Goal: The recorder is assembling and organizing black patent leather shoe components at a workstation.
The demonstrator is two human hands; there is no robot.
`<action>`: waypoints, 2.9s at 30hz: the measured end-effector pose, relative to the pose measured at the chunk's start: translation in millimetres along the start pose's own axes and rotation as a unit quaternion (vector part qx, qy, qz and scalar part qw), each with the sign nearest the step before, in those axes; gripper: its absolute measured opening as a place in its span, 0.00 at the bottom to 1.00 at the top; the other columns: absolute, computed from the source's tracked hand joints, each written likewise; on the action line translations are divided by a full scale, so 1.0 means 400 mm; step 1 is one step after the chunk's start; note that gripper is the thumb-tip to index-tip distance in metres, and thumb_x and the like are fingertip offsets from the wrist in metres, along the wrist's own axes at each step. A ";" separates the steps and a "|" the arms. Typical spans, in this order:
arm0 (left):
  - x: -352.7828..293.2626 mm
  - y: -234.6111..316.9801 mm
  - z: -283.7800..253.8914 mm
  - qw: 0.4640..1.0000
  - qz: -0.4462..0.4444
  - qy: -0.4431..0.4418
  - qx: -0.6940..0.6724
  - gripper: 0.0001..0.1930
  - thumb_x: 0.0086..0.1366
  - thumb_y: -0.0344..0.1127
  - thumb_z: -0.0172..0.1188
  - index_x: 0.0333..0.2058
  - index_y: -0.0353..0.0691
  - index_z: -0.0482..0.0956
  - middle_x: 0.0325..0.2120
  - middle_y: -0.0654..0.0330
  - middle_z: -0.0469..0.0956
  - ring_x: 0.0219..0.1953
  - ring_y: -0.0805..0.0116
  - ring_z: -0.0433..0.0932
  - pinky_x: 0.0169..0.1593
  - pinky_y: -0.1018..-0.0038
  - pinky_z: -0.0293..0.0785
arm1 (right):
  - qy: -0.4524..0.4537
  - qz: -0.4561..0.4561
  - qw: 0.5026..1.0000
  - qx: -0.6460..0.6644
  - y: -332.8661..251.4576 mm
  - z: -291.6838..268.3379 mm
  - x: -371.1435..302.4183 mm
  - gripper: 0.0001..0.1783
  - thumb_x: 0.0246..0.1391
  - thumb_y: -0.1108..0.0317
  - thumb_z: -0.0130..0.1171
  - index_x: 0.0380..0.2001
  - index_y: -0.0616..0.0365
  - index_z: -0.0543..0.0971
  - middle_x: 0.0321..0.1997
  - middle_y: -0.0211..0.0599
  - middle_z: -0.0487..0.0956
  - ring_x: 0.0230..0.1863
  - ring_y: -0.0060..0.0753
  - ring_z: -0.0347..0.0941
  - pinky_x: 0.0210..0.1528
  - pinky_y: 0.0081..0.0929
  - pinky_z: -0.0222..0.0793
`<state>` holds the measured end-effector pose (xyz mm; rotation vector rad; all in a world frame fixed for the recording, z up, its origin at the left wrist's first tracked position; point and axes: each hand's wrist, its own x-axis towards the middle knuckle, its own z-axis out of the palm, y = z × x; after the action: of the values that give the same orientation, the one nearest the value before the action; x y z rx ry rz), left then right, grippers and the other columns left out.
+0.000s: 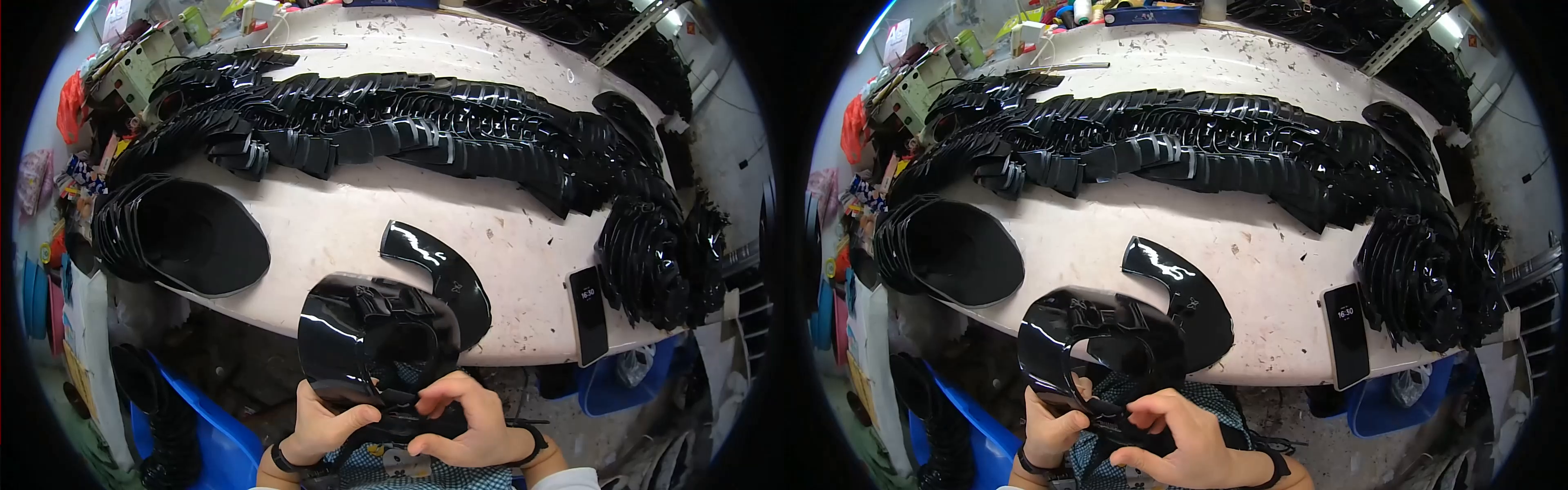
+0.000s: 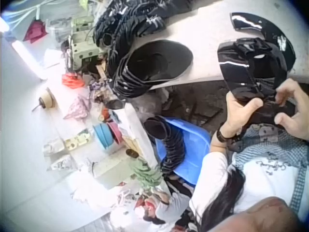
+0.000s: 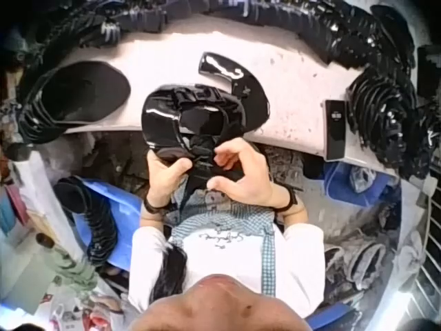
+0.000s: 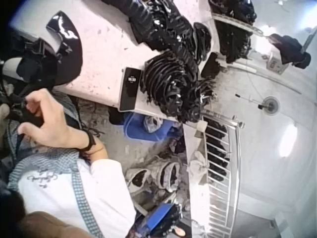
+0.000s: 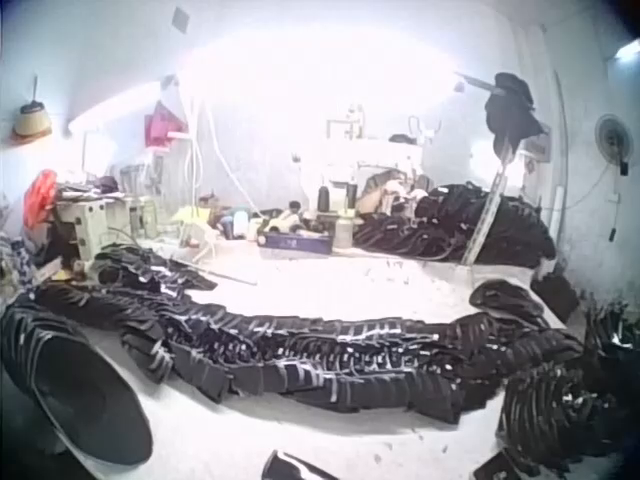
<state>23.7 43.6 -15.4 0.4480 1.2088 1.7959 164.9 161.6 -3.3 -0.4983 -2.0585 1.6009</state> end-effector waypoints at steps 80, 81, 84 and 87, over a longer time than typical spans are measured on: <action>0.025 -0.045 -0.049 0.927 0.074 -0.264 0.256 0.08 0.46 0.29 0.63 0.20 0.34 0.73 0.21 0.57 0.74 0.25 0.65 0.74 0.29 0.77 0.68 | -0.297 0.296 0.790 0.447 0.161 -0.078 -0.058 0.23 0.47 0.73 0.57 0.48 0.66 0.66 0.40 0.30 0.71 0.37 0.17 0.65 0.37 0.15 0.61; 0.037 -0.029 -0.050 0.925 0.126 -0.245 0.262 0.08 0.45 0.30 0.64 0.24 0.34 0.75 0.23 0.58 0.75 0.27 0.63 0.74 0.32 0.76 0.70 | -0.300 0.297 0.789 0.447 0.174 -0.083 -0.066 0.23 0.47 0.73 0.57 0.48 0.66 0.66 0.40 0.30 0.71 0.37 0.17 0.65 0.37 0.15 0.61; 0.055 0.004 -0.107 0.869 0.133 -0.154 0.451 0.17 0.43 0.35 0.65 0.32 0.34 0.75 0.30 0.57 0.76 0.34 0.61 0.74 0.39 0.73 0.70 | -0.273 0.252 0.777 0.508 0.179 -0.096 -0.081 0.19 0.43 0.73 0.61 0.40 0.69 0.72 0.37 0.35 0.74 0.34 0.18 0.67 0.36 0.15 0.62; 0.045 -0.020 -0.174 0.845 0.043 -0.248 0.473 0.29 0.41 0.47 0.66 0.41 0.36 0.72 0.33 0.57 0.74 0.35 0.61 0.73 0.40 0.72 0.69 | -0.279 0.183 0.784 0.524 0.200 -0.085 -0.064 0.18 0.39 0.68 0.66 0.33 0.70 0.75 0.29 0.35 0.75 0.27 0.18 0.66 0.30 0.16 0.61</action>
<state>-30.9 21.5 -57.4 1.4422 1.6241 0.9091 204.9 194.3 -77.7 0.0289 -1.0184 3.0417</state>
